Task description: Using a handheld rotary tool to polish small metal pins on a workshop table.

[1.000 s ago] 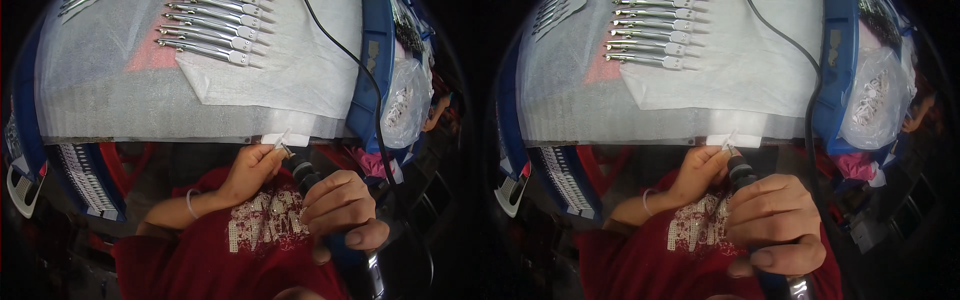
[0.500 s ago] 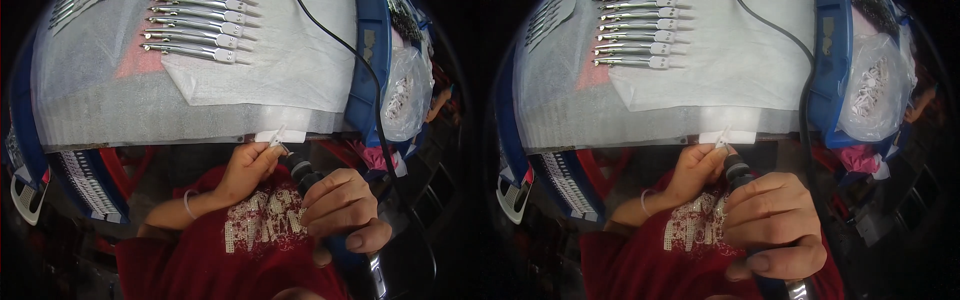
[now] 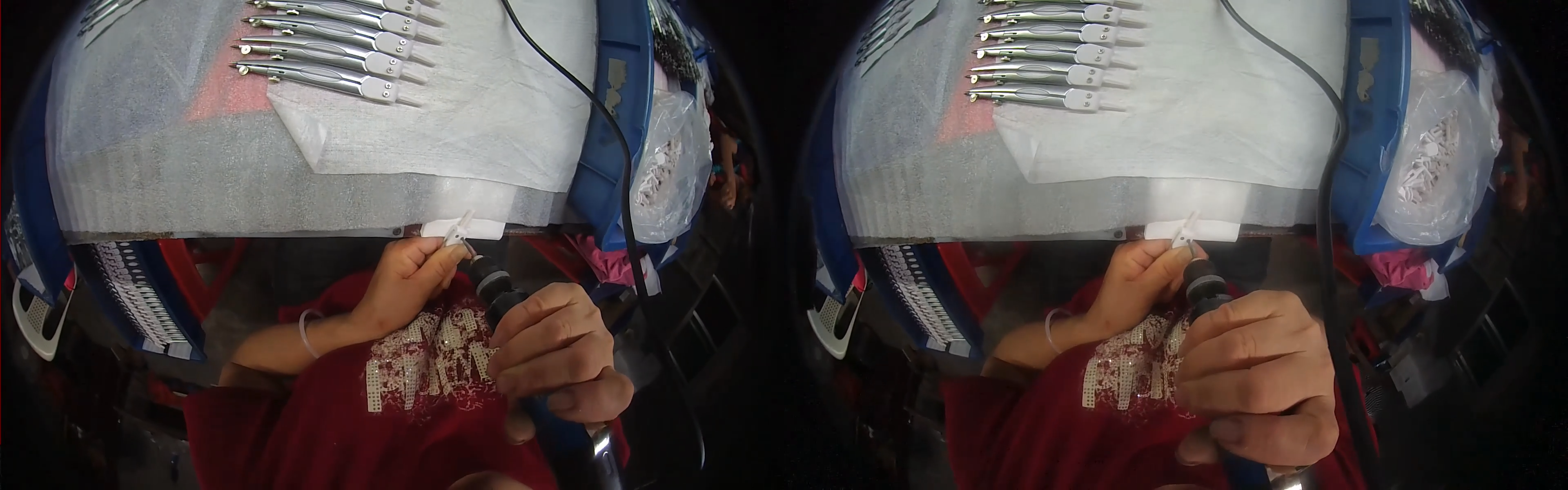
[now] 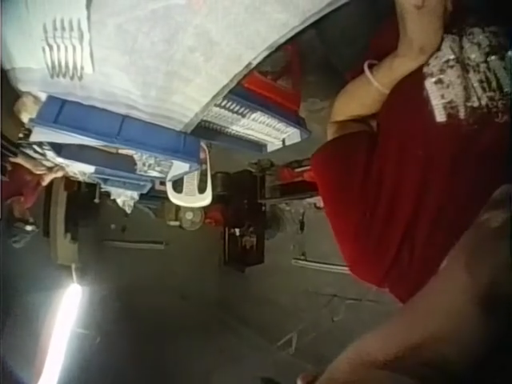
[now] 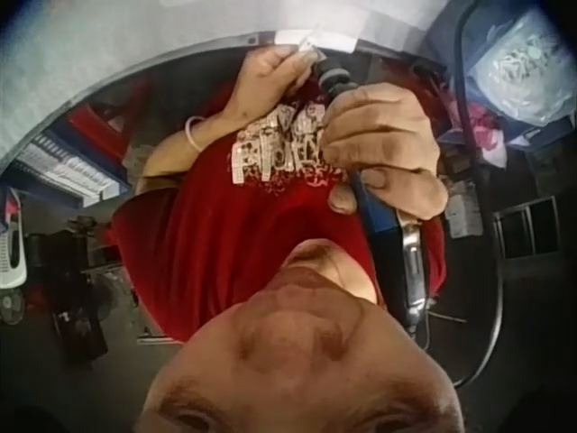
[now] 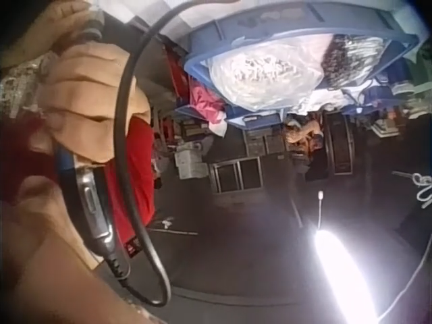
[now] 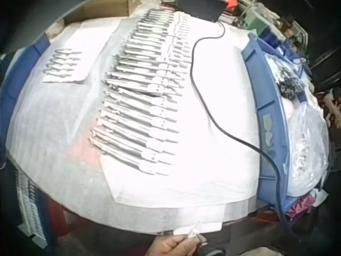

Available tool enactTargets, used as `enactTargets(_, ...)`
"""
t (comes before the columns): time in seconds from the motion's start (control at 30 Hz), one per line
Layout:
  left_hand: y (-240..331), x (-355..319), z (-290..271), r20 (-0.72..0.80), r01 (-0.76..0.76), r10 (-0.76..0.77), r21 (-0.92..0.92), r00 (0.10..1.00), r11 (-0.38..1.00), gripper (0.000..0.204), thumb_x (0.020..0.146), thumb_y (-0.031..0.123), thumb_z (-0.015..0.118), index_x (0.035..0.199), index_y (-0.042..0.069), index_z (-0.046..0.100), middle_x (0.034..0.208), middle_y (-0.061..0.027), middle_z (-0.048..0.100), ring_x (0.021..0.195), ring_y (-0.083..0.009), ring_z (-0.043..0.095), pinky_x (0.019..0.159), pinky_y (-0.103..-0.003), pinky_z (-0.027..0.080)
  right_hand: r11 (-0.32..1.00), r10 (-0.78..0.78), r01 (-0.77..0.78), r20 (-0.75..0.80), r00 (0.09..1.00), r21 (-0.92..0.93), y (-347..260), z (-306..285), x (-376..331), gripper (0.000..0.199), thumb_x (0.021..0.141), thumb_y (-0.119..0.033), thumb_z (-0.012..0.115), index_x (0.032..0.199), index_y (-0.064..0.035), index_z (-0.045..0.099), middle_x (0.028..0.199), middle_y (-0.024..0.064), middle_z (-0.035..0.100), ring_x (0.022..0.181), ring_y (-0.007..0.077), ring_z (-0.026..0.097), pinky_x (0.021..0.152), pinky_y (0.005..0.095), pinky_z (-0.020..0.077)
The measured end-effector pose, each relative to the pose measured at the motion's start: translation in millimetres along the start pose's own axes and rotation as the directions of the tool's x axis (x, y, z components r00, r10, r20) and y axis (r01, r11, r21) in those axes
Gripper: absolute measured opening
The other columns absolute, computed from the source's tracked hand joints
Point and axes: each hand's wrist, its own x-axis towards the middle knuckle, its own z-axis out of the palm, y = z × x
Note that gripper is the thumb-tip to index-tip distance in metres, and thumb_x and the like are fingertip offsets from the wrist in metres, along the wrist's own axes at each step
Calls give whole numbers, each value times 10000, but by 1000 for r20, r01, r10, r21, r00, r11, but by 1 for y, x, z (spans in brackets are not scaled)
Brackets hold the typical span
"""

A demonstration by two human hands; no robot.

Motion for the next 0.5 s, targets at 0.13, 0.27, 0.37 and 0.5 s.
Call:
enactTargets(0.13,-1,0,-1,-7,-22,22,76,1000,997,212,963,161,533,959,1,672,623,58,493,560,-12,413,492,-180,329,1000,-8,8,-2,1000,14,2,2,-1,350,733,-87,786,864,-55,463,704,126,626,573,216,617,491,299,513)
enactTargets(0.27,-1,-1,-1,-11,-12,12,36,1000,999,211,959,167,540,914,4,666,616,54,491,556,-15,412,490,-184,329,997,17,-9,106,994,-77,1,-4,2,391,798,-228,758,931,-104,412,746,65,649,600,155,650,518,246,533)
enactTargets(0.37,-2,4,-3,-4,5,-4,42,1000,999,219,959,172,541,883,4,658,615,52,492,537,-15,402,478,-187,322,999,-29,29,20,999,19,3,-1,0,358,730,-101,790,881,-49,469,694,124,628,560,218,617,482,300,511)
enactTargets(0.5,1,4,0,-14,18,-17,7,1000,1000,222,962,174,532,891,1,653,614,54,490,510,-13,388,461,-183,308,999,-44,44,0,999,13,2,-5,-3,403,720,-105,799,947,-54,470,692,129,628,565,232,624,505,323,533)
